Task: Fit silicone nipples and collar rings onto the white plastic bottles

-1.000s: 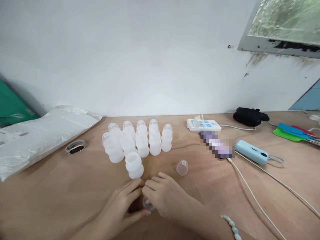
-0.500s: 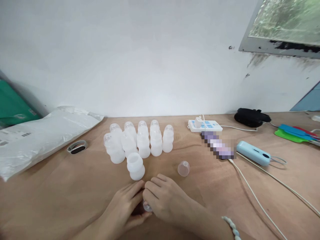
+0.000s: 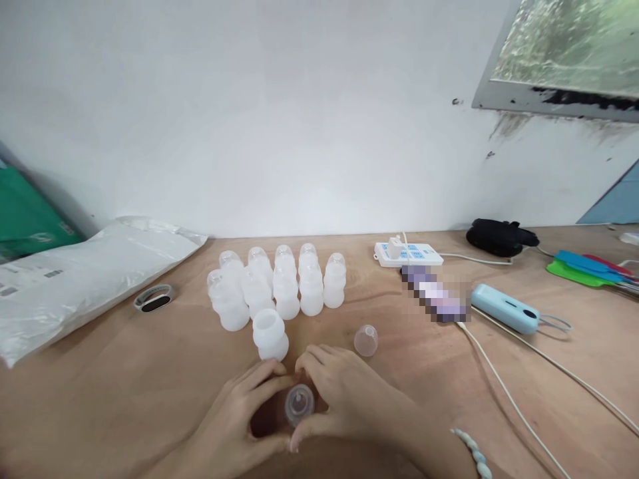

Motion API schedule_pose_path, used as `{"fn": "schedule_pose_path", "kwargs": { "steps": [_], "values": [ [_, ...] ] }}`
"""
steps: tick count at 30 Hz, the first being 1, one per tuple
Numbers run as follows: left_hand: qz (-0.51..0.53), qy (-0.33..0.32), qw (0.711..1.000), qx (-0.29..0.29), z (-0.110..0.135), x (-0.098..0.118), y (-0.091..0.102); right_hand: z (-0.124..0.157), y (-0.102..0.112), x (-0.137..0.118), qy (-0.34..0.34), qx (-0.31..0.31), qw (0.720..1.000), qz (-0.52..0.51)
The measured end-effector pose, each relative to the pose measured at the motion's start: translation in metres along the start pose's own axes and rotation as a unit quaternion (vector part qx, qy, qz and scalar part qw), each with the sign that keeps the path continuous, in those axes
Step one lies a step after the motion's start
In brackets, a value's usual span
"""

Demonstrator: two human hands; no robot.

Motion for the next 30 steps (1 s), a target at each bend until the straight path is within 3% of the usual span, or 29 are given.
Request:
{"fn": "schedule_pose_path", "kwargs": {
  "steps": [3, 5, 8, 10, 17, 24, 27, 30],
  "values": [
    [0.031, -0.024, 0.998, 0.053, 0.005, 0.003, 0.009, 0.002, -0.004, 0.006, 0.006, -0.024, 1.000, 0.000],
    [0.041, -0.032, 0.990, 0.131, 0.008, 0.003, 0.017, 0.003, -0.007, 0.006, 0.018, -0.040, 0.999, 0.018],
    [0.027, 0.010, 0.958, 0.284, 0.010, -0.006, 0.028, 0.003, -0.009, 0.000, 0.033, -0.052, 0.997, 0.050],
    [0.019, 0.055, 0.939, 0.339, 0.008, -0.015, 0.030, 0.002, -0.010, -0.004, 0.038, -0.056, 0.996, 0.062],
    [0.023, 0.160, 0.952, 0.260, -0.001, -0.044, 0.017, 0.001, -0.019, -0.010, 0.032, -0.072, 0.992, 0.098],
    [0.046, 0.198, 0.959, 0.195, -0.003, -0.043, 0.014, 0.002, -0.012, -0.020, 0.048, -0.059, 0.997, 0.031],
    [0.088, 0.174, 0.965, 0.177, -0.005, -0.034, 0.017, 0.001, 0.004, -0.027, 0.056, -0.007, 0.996, -0.064],
    [0.135, 0.136, 0.969, 0.154, -0.005, -0.026, 0.021, 0.004, 0.024, -0.028, 0.076, 0.105, 0.980, -0.153]
  ]
}}
Point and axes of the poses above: each hand's wrist, its own z-axis away from the middle knuckle, its own y-axis out of the back of the hand, x = y × z, the point moved 4 cm from there along -z, towards the middle knuckle, and after that the axes turned 10 degrees about x, right-handed, at the moved point
